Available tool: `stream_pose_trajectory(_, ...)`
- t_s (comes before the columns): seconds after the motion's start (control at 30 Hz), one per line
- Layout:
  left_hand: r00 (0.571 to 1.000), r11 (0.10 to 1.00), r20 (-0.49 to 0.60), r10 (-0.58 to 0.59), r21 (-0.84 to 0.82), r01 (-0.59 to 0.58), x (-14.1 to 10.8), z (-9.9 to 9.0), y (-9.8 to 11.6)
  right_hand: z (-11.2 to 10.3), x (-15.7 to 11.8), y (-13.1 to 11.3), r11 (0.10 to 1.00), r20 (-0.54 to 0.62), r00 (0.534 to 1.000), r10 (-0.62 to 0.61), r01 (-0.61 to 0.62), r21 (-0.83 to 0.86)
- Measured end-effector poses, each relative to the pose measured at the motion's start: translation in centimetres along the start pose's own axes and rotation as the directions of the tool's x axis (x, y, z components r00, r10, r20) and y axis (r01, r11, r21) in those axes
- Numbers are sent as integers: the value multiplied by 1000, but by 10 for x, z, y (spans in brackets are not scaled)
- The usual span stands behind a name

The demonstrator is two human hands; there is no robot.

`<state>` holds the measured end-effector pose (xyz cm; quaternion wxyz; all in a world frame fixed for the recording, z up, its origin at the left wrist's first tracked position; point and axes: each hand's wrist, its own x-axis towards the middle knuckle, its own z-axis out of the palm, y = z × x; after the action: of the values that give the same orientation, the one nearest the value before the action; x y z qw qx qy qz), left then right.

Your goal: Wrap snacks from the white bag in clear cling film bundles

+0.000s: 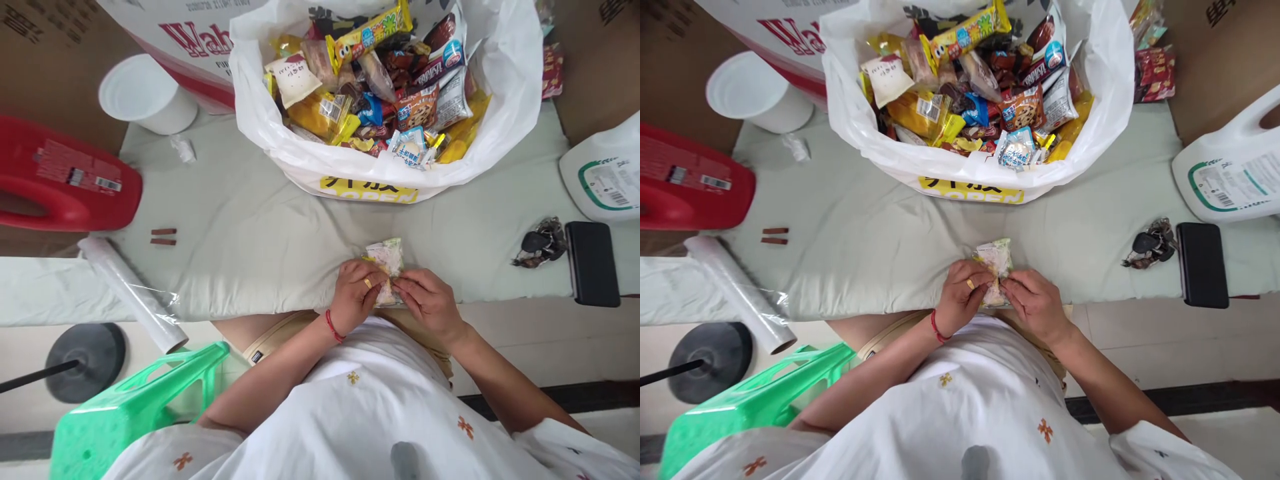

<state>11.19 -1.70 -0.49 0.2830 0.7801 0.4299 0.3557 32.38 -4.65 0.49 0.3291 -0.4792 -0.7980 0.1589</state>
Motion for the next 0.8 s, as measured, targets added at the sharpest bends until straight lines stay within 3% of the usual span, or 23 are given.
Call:
stream_pose_trajectory(0.1,999,1000,45,25,12,-26,1,-2,-2,-3,10,-1,995,-1,1000,10,-10,-99)
stream_pose_trajectory(0.27,999,1000,29,27,11,-27,2,-2,-1,-11,23,6,982,233,963,-136,163,-97)
stream_pose_trajectory(0.47,999,998,-19,-34,57,35,0,3,1,-6,9,9,994,164,984,-64,78,-79)
stream_pose_trajectory(0.57,1000,997,4,-3,82,2,0,4,0,-2,13,10,1000,113,994,1,-1,3)
stream_pose_trajectory(0.67,999,993,-10,-38,115,39,1,3,1,-14,23,15,987,113,993,-17,-1,158)
stream_pose_trajectory(0.8,998,992,20,-52,118,49,5,1,2,-40,22,21,971,304,941,-150,82,226)
